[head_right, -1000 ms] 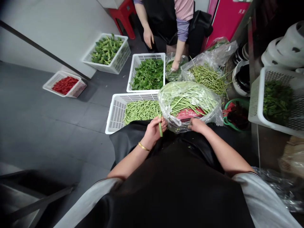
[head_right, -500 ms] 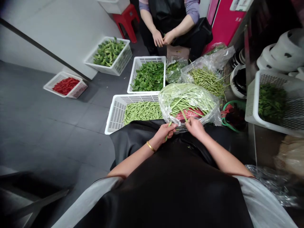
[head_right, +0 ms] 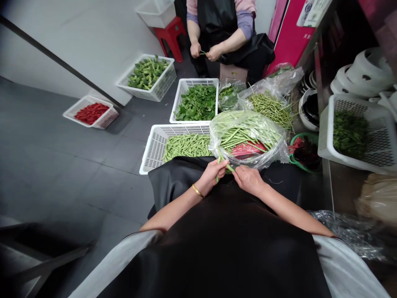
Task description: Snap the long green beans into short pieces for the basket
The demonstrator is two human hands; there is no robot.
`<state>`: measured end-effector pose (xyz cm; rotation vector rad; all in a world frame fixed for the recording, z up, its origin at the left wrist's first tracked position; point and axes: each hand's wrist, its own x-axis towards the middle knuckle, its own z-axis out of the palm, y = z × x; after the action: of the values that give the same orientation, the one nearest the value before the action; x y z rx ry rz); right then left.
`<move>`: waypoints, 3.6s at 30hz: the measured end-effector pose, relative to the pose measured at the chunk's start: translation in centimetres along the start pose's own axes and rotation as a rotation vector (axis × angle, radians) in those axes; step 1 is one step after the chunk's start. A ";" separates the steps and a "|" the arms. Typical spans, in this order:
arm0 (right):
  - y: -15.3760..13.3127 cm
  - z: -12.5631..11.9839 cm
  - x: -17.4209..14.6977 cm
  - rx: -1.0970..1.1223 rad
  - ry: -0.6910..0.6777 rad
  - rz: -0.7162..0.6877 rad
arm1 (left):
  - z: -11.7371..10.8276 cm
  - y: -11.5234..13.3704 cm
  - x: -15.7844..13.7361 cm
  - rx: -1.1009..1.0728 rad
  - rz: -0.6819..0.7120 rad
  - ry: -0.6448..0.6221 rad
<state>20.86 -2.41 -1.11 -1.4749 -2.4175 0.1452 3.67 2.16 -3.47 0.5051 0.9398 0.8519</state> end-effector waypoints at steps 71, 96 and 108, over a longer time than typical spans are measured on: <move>3.1 -0.6 0.5 0.628 -0.303 0.460 | 0.7 0.0 0.6 0.153 -0.114 -0.085; 0.0 -1.2 2.1 1.181 -0.389 0.455 | -0.1 1.6 -1.4 0.119 0.316 0.034; -0.5 0.0 0.3 0.695 -0.257 0.100 | 0.2 1.9 -1.7 -0.177 -0.133 -0.281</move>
<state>20.28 -2.36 -0.94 -1.2844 -2.1192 1.1279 2.50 1.89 -1.22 0.3920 0.6264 0.7144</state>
